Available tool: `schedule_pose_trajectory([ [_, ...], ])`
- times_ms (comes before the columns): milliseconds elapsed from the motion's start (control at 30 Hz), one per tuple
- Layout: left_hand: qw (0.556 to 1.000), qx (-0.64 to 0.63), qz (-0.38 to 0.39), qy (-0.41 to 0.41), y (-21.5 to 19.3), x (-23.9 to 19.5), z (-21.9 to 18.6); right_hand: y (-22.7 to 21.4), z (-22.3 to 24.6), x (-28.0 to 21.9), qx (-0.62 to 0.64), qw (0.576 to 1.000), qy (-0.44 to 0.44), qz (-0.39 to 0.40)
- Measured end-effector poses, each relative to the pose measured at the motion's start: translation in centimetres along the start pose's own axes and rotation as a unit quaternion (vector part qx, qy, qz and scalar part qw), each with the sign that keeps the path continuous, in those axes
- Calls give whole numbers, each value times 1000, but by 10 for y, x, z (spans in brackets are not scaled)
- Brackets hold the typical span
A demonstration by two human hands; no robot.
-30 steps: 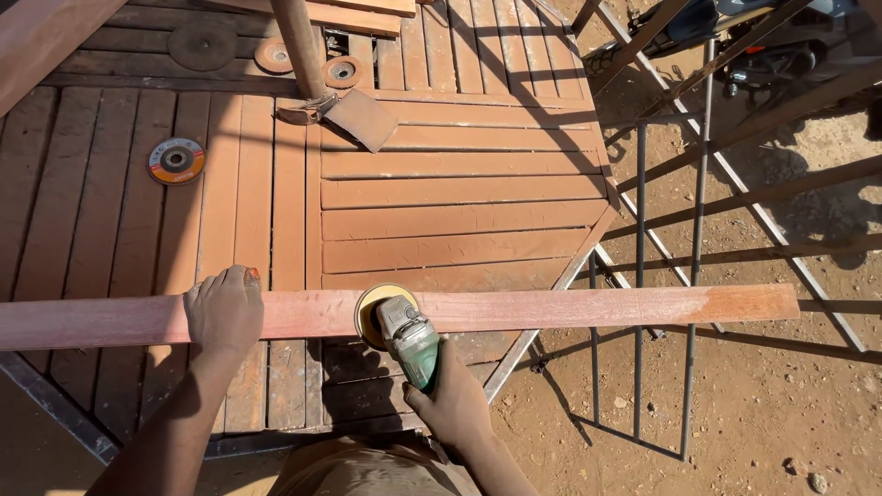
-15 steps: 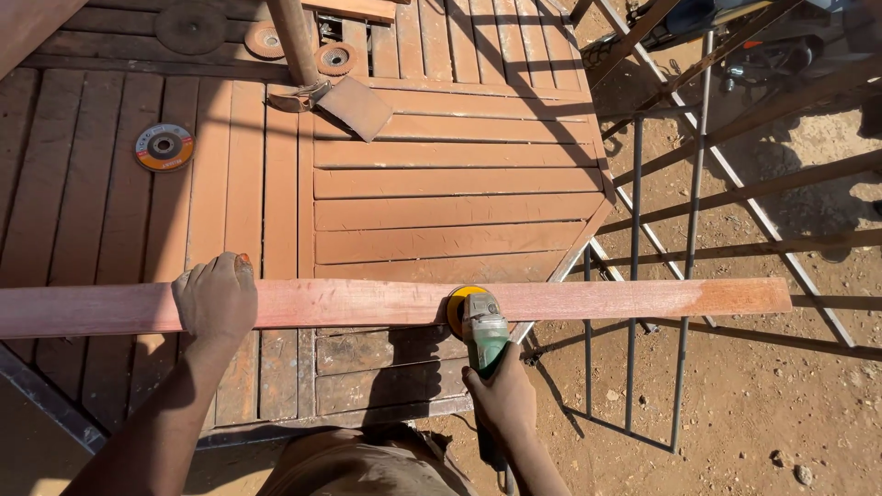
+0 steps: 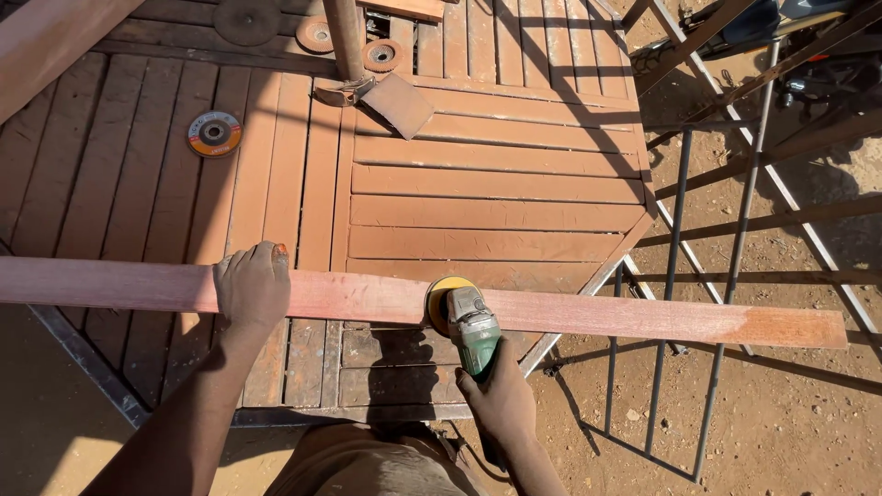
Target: Sanding a wooden plank using a handheld angle grinder
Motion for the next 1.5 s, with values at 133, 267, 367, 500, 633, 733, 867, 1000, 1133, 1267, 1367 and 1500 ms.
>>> schedule_pose_trajectory([
  [133,999,-11,39,-21,-16,2,-9,-71,-42,2,-48,991,121,-43],
  [267,999,-11,42,-21,-21,3,-13,-143,-106,25,-39,954,247,-165],
  [367,1000,-5,24,-7,-20,-2,-10,-180,-168,58,-33,932,274,-234],
  [500,996,19,-89,26,3,0,0,-197,-183,85,10,922,276,-272],
  [633,999,-6,-39,6,-13,1,-7,-154,-126,72,5,945,224,-238],
  [733,998,-41,40,-30,-22,2,-12,-105,-76,57,12,972,155,-174],
  [867,998,-33,38,-35,-21,2,-12,-34,-23,47,6,995,84,-50],
  [1000,999,-26,-10,-23,-11,2,-7,0,34,15,56,997,-7,49],
  [1133,998,-47,-17,-43,-11,2,-9,-5,62,-2,14,991,-114,70],
  [1267,998,-61,-11,-30,-19,2,-13,-4,42,8,13,998,-41,41],
  [1367,996,-79,-42,-27,-19,2,-13,-8,22,20,13,998,55,11],
  [1500,989,-110,-101,-9,-31,-1,-19,-1,21,24,12,998,62,-28],
])
Point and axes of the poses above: each hand's wrist, its own x-axis towards the middle knuckle, its own y-axis out of the palm, z = x × y, the point moved 3 cm from there along x, towards the middle knuckle, and after that the axes turned 9 degrees about y, right-handed, at the moved point
